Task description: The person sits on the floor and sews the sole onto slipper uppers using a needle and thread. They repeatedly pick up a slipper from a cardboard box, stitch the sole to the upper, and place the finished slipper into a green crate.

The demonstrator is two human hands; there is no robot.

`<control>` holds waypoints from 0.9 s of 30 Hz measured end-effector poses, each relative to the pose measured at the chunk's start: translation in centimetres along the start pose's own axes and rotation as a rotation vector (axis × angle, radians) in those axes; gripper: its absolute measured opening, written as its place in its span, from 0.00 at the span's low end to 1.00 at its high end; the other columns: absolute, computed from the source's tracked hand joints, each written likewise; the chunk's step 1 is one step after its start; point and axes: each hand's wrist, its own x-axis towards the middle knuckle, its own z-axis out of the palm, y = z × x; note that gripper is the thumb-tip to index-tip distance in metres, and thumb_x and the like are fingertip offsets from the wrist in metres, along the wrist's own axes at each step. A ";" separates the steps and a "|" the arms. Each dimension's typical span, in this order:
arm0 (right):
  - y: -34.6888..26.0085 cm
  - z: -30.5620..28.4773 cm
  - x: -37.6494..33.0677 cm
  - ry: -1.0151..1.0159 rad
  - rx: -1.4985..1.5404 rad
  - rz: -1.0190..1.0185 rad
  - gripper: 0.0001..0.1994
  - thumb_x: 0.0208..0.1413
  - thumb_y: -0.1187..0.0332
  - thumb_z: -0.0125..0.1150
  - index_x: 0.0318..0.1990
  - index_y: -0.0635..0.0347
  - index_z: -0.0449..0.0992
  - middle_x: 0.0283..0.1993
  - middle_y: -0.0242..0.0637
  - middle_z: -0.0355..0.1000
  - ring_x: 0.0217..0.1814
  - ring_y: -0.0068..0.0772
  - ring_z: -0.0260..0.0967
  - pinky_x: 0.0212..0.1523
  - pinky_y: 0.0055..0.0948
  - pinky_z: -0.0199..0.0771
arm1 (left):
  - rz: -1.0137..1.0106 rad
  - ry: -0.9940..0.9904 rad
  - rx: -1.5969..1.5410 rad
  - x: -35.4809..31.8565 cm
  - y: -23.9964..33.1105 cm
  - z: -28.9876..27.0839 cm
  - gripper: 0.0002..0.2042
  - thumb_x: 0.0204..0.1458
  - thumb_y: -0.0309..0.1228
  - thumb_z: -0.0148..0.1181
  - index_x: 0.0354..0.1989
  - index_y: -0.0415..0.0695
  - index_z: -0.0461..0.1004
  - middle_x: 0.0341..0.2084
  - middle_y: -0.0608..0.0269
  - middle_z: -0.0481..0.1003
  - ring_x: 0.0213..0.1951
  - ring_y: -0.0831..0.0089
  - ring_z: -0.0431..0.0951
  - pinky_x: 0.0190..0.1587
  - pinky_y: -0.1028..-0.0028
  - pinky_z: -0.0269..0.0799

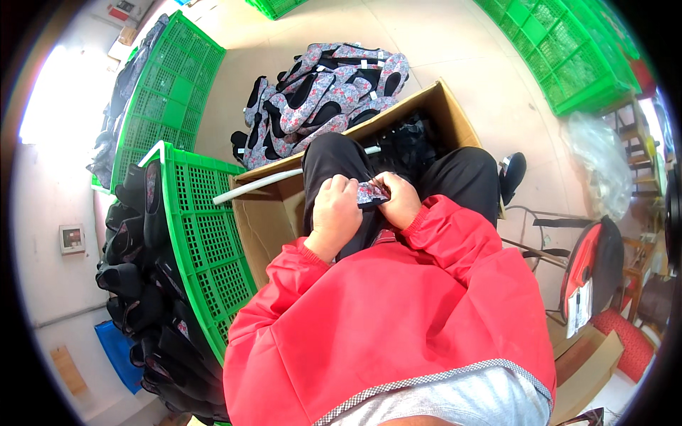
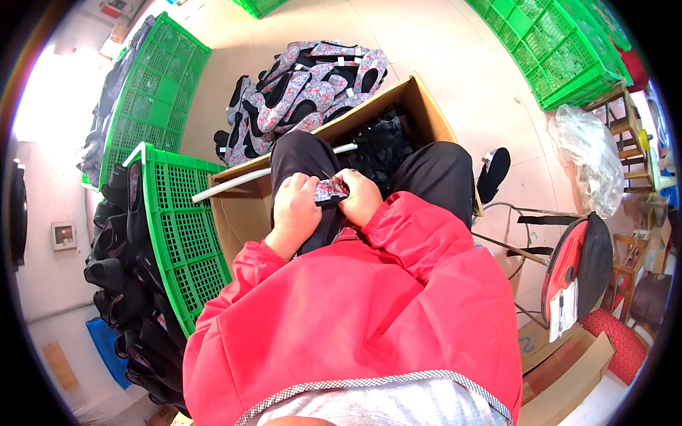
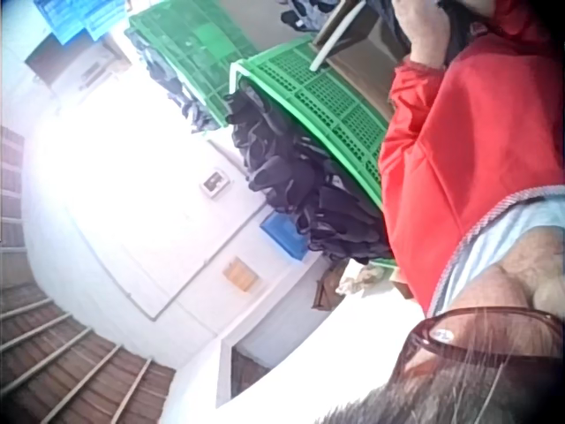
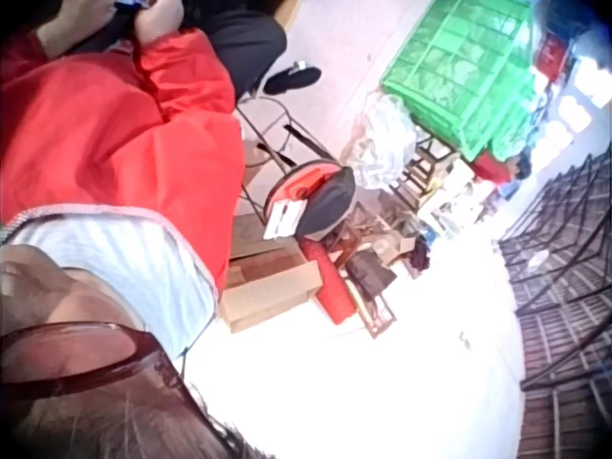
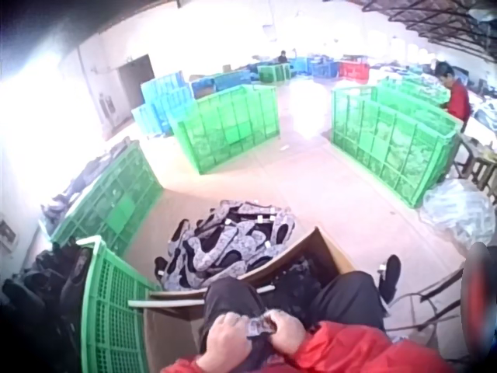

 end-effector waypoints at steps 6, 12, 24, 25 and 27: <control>-3.1 -3.4 -0.7 -0.240 0.267 -0.102 0.12 0.41 0.81 0.59 0.38 0.64 0.73 0.32 0.41 0.72 0.35 0.31 0.72 0.39 0.27 0.70 | -0.156 -0.104 -0.318 0.2 0.4 -3.4 0.11 0.36 0.17 0.57 0.32 0.39 0.75 0.29 0.53 0.73 0.34 0.50 0.75 0.38 0.59 0.71; -2.0 -4.6 -1.3 -0.681 0.767 0.155 0.16 0.43 0.85 0.57 0.43 0.67 0.74 0.40 0.32 0.75 0.41 0.21 0.70 0.46 0.25 0.69 | -0.354 -0.569 -0.766 0.0 1.0 -7.0 0.05 0.52 0.26 0.62 0.33 0.37 0.78 0.23 0.60 0.78 0.23 0.71 0.72 0.30 0.71 0.67; -1.5 -0.7 -2.7 -0.668 1.223 0.296 0.10 0.56 0.76 0.62 0.45 0.60 0.72 0.39 0.30 0.75 0.39 0.20 0.73 0.45 0.23 0.73 | -1.119 -0.792 -2.168 -3.4 -0.2 -6.3 0.18 0.59 0.34 0.60 0.52 0.35 0.71 0.46 0.57 0.77 0.46 0.67 0.78 0.53 0.68 0.74; -0.8 -0.1 -2.7 -0.642 1.289 0.292 0.11 0.56 0.74 0.64 0.45 0.62 0.71 0.43 0.36 0.75 0.43 0.26 0.74 0.47 0.26 0.74 | -1.160 -0.781 -2.230 -3.6 0.0 -6.0 0.20 0.58 0.34 0.60 0.55 0.34 0.69 0.49 0.54 0.76 0.48 0.65 0.78 0.54 0.66 0.74; 0.0 1.4 -2.7 -0.625 1.332 0.318 0.11 0.57 0.73 0.63 0.46 0.62 0.71 0.42 0.36 0.75 0.43 0.26 0.74 0.46 0.26 0.74 | -1.183 -0.817 -2.393 -3.8 0.3 -6.0 0.22 0.58 0.31 0.59 0.59 0.35 0.65 0.53 0.52 0.73 0.52 0.62 0.76 0.58 0.63 0.71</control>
